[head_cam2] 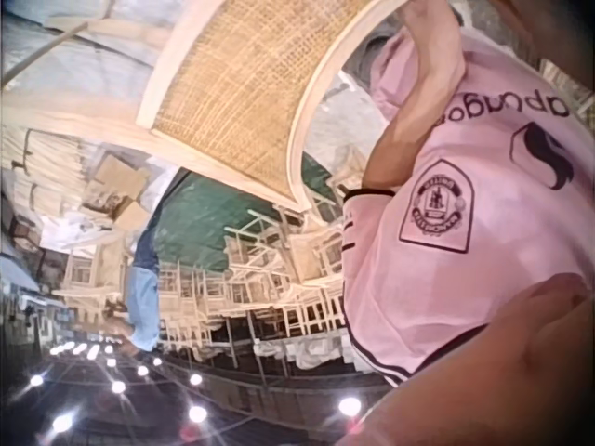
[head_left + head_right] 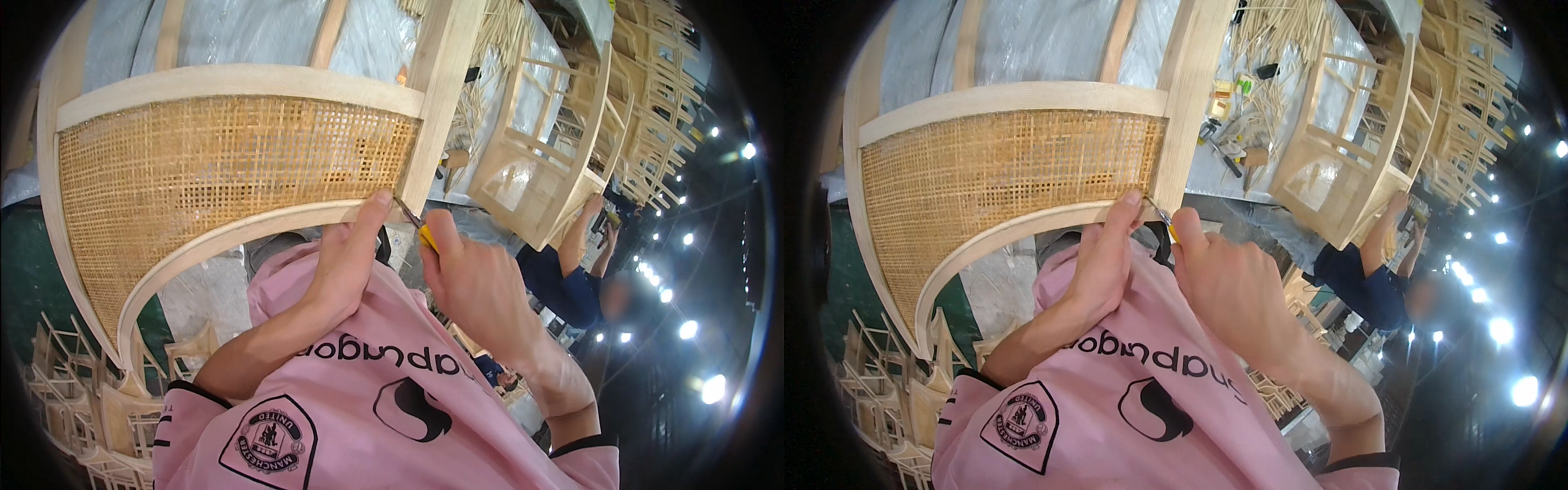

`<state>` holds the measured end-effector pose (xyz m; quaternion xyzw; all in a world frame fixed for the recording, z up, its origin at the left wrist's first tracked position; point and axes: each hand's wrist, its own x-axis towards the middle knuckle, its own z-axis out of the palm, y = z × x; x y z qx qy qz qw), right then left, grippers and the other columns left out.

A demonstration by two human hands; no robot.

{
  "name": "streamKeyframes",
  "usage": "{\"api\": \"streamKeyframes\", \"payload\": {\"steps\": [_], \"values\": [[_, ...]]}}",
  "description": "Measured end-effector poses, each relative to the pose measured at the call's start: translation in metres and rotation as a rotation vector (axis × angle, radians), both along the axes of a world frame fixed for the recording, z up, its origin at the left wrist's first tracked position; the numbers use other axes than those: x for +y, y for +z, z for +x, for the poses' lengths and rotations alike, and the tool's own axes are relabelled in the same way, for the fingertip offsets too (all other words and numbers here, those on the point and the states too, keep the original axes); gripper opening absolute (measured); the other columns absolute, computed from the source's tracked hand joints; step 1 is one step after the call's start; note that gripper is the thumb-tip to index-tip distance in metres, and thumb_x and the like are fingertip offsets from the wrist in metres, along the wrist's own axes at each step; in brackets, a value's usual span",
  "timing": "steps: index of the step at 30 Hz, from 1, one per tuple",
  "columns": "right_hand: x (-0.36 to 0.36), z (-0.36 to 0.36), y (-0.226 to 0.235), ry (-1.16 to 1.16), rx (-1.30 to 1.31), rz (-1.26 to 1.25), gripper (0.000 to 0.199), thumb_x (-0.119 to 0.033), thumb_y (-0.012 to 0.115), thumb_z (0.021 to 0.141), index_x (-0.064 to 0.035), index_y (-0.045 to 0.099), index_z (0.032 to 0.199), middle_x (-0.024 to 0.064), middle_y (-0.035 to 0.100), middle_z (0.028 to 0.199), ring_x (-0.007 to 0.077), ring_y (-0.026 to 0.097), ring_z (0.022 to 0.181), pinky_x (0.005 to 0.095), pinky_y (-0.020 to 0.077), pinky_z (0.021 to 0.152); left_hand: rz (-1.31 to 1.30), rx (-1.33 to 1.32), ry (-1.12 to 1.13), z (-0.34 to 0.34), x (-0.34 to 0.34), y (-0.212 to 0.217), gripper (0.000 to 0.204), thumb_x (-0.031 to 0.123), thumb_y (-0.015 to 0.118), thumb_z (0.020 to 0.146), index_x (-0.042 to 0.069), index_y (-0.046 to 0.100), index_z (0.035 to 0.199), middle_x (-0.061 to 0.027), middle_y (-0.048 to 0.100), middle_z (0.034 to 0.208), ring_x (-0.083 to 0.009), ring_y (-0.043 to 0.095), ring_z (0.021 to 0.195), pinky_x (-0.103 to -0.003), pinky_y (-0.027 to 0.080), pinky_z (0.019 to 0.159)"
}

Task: The person assembles a wooden chair by attaching a rattan seat panel to the frame. They use a pneumatic nail gun to secure the rattan and a utility knife to trim excess material. The person also uses a hammer to adjust the fit of the rattan. Finally, they place the completed chair on a stack of other chairs.

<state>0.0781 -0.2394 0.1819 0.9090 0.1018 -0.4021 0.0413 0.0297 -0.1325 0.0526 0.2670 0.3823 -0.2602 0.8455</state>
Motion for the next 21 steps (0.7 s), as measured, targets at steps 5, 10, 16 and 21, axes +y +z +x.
{"api": "streamKeyframes", "payload": {"steps": [5, 10, 16, 21], "values": [[-0.011, -0.028, -0.023, -0.047, -0.173, 0.080, 0.024, -0.020, 0.062, 0.101, -0.0070, 0.047, 0.114, 0.0125, 0.067, 0.076, 0.0355, 0.068, 0.061, 0.0459, 0.0537, 0.050, -0.009, 0.006, -0.017, 0.002, 0.002, 0.003, 0.048, 0.036, 0.070, 0.101, -0.002, 0.062, 0.128, -0.0055, 0.064, 0.120, -0.0120, 0.055, 0.111, -0.032, 0.042, 0.102], [-0.014, -0.035, -0.010, -0.156, -0.291, 0.197, 0.026, -0.019, 0.062, 0.101, -0.0082, 0.051, 0.122, 0.0130, 0.069, 0.083, 0.0353, 0.068, 0.063, 0.0462, 0.0533, 0.051, 0.035, -0.009, -0.029, 0.001, 0.003, 0.006, 0.047, 0.037, 0.069, 0.101, -0.001, 0.062, 0.128, -0.0055, 0.064, 0.120, -0.0117, 0.055, 0.111, -0.032, 0.043, 0.102], [-0.009, -0.030, -0.008, -0.131, -0.256, 0.180, 0.026, -0.019, 0.062, 0.101, -0.0096, 0.052, 0.123, 0.0126, 0.069, 0.086, 0.0378, 0.067, 0.062, 0.0478, 0.0535, 0.052, 0.003, -0.034, 0.003, -0.001, 0.001, 0.000, 0.045, 0.037, 0.070, 0.101, 0.000, 0.062, 0.125, -0.0047, 0.064, 0.119, -0.0114, 0.056, 0.110, -0.033, 0.043, 0.100], [-0.010, -0.028, -0.008, -0.111, -0.197, 0.137, 0.025, -0.019, 0.061, 0.102, -0.0092, 0.051, 0.123, 0.0130, 0.068, 0.085, 0.0393, 0.067, 0.062, 0.0492, 0.0534, 0.053, 0.005, -0.029, 0.003, -0.002, 0.001, 0.001, 0.043, 0.037, 0.070, 0.101, 0.001, 0.063, 0.124, -0.0042, 0.065, 0.116, -0.0112, 0.056, 0.108, -0.032, 0.043, 0.100]]}}
